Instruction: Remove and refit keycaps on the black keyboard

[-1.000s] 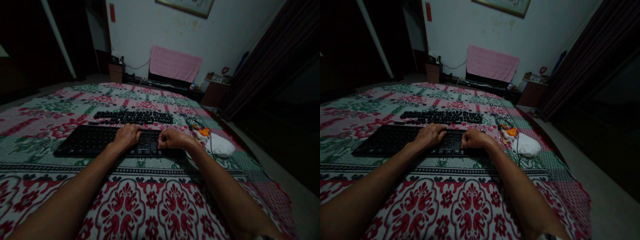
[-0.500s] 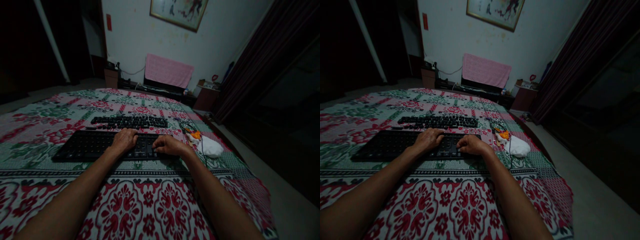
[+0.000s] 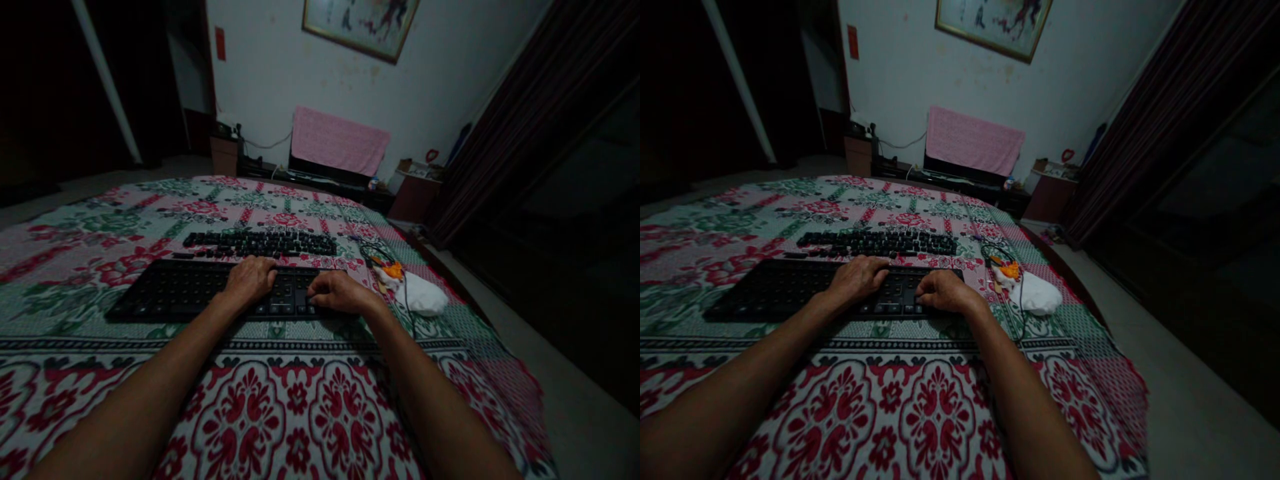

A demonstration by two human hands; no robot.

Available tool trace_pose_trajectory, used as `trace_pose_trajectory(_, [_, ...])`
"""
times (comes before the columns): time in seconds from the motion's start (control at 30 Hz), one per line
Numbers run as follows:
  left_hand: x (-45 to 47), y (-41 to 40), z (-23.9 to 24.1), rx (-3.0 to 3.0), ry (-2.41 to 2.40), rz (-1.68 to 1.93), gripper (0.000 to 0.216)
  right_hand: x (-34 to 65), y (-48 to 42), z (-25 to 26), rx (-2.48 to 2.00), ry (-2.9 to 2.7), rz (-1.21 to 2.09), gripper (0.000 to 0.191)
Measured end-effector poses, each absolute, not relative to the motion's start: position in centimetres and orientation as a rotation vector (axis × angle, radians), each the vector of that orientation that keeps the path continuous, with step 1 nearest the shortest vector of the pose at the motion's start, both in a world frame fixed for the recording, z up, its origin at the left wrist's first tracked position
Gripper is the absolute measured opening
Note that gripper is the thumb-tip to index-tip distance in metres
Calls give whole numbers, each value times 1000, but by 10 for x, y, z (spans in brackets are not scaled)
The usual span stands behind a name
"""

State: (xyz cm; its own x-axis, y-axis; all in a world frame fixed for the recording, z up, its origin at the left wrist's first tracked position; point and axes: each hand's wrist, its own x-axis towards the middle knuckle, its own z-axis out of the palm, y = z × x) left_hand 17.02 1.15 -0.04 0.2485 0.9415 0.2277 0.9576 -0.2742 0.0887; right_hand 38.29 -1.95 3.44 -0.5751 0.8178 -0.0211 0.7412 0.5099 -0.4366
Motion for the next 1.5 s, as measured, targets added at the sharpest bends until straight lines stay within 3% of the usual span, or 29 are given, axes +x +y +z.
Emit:
trace_pose_trajectory(0.3, [171,12,1,-2434,-1887,-347,37,375,-17,29,-1550,-2450,694,15])
trace_pose_trajectory(0.63, [171,13,-2,-2422,-1884,-367,38,383,-20,29,-1370,-2483,700,17])
trace_pose_trajectory(1.17, [169,13,-2,-2438,-1845,-365,38,384,-22,36,-1269,-2655,487,28])
trace_pose_trajectory(1.5, [170,12,0,-2442,-1880,-354,38,370,-30,39,-1340,-2797,163,19])
